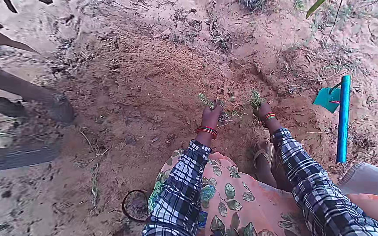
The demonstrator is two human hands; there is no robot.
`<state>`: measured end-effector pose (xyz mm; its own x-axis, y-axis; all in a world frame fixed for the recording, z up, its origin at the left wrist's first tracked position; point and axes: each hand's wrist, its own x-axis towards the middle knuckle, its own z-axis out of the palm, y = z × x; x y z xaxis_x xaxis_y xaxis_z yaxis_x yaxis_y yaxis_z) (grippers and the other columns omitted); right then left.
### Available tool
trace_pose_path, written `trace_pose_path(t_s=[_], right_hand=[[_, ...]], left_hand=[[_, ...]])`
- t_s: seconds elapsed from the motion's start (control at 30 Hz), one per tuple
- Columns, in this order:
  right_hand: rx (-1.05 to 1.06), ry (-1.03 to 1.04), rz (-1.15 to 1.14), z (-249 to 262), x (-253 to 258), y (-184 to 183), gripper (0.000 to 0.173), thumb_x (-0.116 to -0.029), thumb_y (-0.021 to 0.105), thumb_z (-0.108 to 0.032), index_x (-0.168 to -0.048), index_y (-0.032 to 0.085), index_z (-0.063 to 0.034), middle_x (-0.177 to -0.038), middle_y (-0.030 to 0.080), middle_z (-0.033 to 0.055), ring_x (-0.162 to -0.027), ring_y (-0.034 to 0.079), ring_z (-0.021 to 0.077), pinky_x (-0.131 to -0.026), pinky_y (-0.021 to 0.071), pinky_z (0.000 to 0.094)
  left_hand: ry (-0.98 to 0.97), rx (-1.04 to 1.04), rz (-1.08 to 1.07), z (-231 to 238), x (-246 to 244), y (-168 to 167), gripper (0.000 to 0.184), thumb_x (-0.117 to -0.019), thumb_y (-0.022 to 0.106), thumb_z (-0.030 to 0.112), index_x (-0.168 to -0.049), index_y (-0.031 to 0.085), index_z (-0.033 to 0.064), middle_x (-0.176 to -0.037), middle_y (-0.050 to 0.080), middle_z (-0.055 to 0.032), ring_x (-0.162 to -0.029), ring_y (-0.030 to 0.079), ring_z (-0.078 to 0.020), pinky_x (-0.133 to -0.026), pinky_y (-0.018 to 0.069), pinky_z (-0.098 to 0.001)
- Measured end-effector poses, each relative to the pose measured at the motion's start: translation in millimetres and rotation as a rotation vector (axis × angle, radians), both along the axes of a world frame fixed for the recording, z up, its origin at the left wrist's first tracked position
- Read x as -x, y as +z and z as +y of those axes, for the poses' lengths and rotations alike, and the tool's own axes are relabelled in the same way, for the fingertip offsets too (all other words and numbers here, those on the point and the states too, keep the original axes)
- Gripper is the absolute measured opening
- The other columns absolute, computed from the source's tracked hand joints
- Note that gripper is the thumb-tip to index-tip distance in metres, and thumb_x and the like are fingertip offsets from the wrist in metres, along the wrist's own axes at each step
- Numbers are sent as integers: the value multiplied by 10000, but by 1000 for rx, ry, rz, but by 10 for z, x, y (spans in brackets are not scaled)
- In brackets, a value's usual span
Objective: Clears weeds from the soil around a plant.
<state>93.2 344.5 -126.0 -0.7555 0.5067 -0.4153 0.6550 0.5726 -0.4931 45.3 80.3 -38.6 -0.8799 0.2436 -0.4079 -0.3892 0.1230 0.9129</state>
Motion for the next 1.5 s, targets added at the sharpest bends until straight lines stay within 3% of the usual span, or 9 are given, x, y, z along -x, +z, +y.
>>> trace_pose_path(t_s=[0.13, 0.27, 0.37, 0.63, 0.73, 0.87, 1.0, 1.23, 1.5], right_hand=[[-28, 235, -121, -206, -241, -458, 540, -849, 803, -111, -1343, 616, 4, -1217, 636, 361, -1110, 629, 554, -893, 492, 743], [-63, 320, -394, -804, -501, -810, 644, -894, 732, -123, -1507, 534, -134, -1533, 385, 388, -1341, 438, 620, -1029, 439, 735], [72, 456, -362, -894, -537, -734, 594, -904, 711, -102, -1473, 550, -41, -1455, 503, 340, -1308, 538, 508, -1084, 437, 648], [249, -80, 121, -511, -74, -237, 384, -936, 720, -112, -1259, 630, 75, -1150, 686, 299, -1083, 670, 442, -962, 498, 642], [232, 139, -18, -867, -96, -307, 391, -915, 746, -114, -1217, 625, 103, -1110, 670, 337, -1018, 664, 493, -882, 509, 673], [100, 574, -238, -1504, -256, -716, 648, -859, 803, -281, -1400, 586, 2, -1516, 430, 330, -1375, 451, 513, -1096, 427, 643], [-21, 808, -202, -1288, -479, -818, 434, -862, 727, -31, -1294, 697, -48, -1465, 520, 304, -1334, 489, 546, -1023, 466, 696], [-141, 49, -23, -33, -365, -542, 403, -871, 750, -39, -1252, 665, 64, -1312, 582, 374, -1173, 598, 564, -942, 477, 748], [-47, -48, -127, -58, -174, -796, 445, -909, 728, -122, -1304, 627, 56, -1274, 636, 343, -1227, 603, 520, -1019, 453, 709]], left_hand=[[-17, 4, -5, 34, -12, -99, 469, -1012, 614, 129, -1454, 497, 24, -1364, 601, -165, -1201, 592, -208, -1032, 477, -402], [6, 45, 11, -3, 13, -99, 450, -1019, 611, 149, -1442, 512, 32, -1338, 618, -174, -1188, 611, -221, -1026, 490, -429], [45, 49, 31, -65, 67, -74, 463, -1019, 609, 166, -1451, 502, 38, -1350, 613, -163, -1197, 606, -209, -1024, 490, -420], [60, 21, 34, -27, 55, -20, 456, -1016, 614, 146, -1445, 511, 31, -1352, 613, -167, -1212, 599, -206, -1042, 482, -417], [58, 30, 28, -34, 53, -23, 438, -1020, 609, 155, -1435, 522, 41, -1334, 624, -162, -1196, 606, -209, -1026, 487, -426], [73, 10, 36, -69, 65, -15, 443, -1015, 611, 138, -1435, 520, 28, -1336, 625, -166, -1190, 610, -207, -1024, 489, -415], [64, -59, 51, -76, 22, -14, 448, -1015, 601, 116, -1440, 503, 18, -1350, 608, -159, -1186, 605, -180, -1020, 496, -377], [82, -62, 39, -81, 16, 58, 467, -1017, 609, 144, -1456, 497, 33, -1363, 606, -151, -1194, 607, -181, -1016, 501, -383], [100, -57, 38, -11, -8, -27, 440, -1013, 598, 71, -1437, 496, 11, -1339, 606, -146, -1136, 612, -142, -979, 505, -319]])
